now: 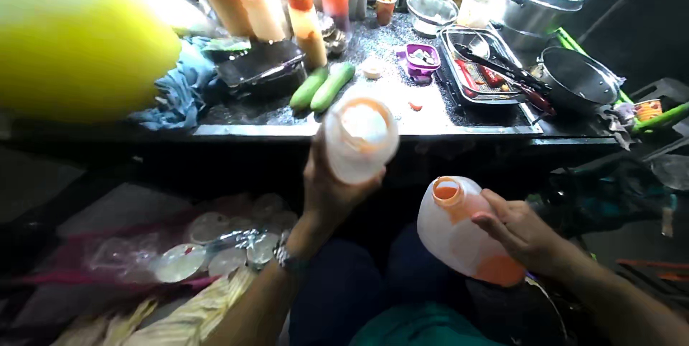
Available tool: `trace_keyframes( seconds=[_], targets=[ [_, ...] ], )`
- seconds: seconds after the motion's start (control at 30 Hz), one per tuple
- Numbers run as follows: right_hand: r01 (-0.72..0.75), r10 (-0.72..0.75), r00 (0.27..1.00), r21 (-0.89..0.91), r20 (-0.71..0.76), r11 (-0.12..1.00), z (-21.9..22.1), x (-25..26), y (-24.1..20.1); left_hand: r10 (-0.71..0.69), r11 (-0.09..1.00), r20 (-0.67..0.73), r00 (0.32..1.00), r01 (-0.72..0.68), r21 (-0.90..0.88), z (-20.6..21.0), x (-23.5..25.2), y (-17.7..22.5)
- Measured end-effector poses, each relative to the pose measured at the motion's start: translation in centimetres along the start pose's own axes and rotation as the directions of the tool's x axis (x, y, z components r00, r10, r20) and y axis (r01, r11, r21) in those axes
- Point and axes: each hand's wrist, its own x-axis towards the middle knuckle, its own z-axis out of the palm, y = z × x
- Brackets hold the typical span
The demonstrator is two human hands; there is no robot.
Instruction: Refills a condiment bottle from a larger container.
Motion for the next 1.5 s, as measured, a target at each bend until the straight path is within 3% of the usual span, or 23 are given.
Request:
trace_keyframes(
  seconds=[0.1, 0.23, 0.47, 0.83, 1.5],
  targets=[
    [0.110, -0.085, 0.982, -0.141, 0.171, 0.984, -2.8, 1.8, -1.9, 0.018, 0.998, 0.056, 0.998, -0.014, -0.063, 0.4, -5.9, -0.9],
    [0.215, -0.096, 0.909, -0.260, 0.405, 0.941, -4.7, 4.2, -4.0, -0.073, 0.997, 0.091, 0.993, 0.075, -0.028, 1.4, -11.4, -1.5],
    [0.332, 0.042, 0.767, -0.451, 0.641, 0.829, -5.2, 6.1, -6.1, -0.093, 0.995, 0.117, 0.989, 0.096, -0.019, 2.2, -14.3, -0.5],
    [0.430, 0.063, 0.717, -0.511, 0.695, 0.744, -4.9, 7.1, -7.4, -0.104, 0.992, 0.114, 0.988, 0.112, -0.064, 2.6, -15.0, -0.4],
    [0.427, 0.090, 0.710, -0.529, 0.698, 0.733, -4.9, 8.1, -7.4, -0.148, 0.981, 0.089, 0.985, 0.158, -0.112, 2.9, -15.5, -1.3]
  ],
)
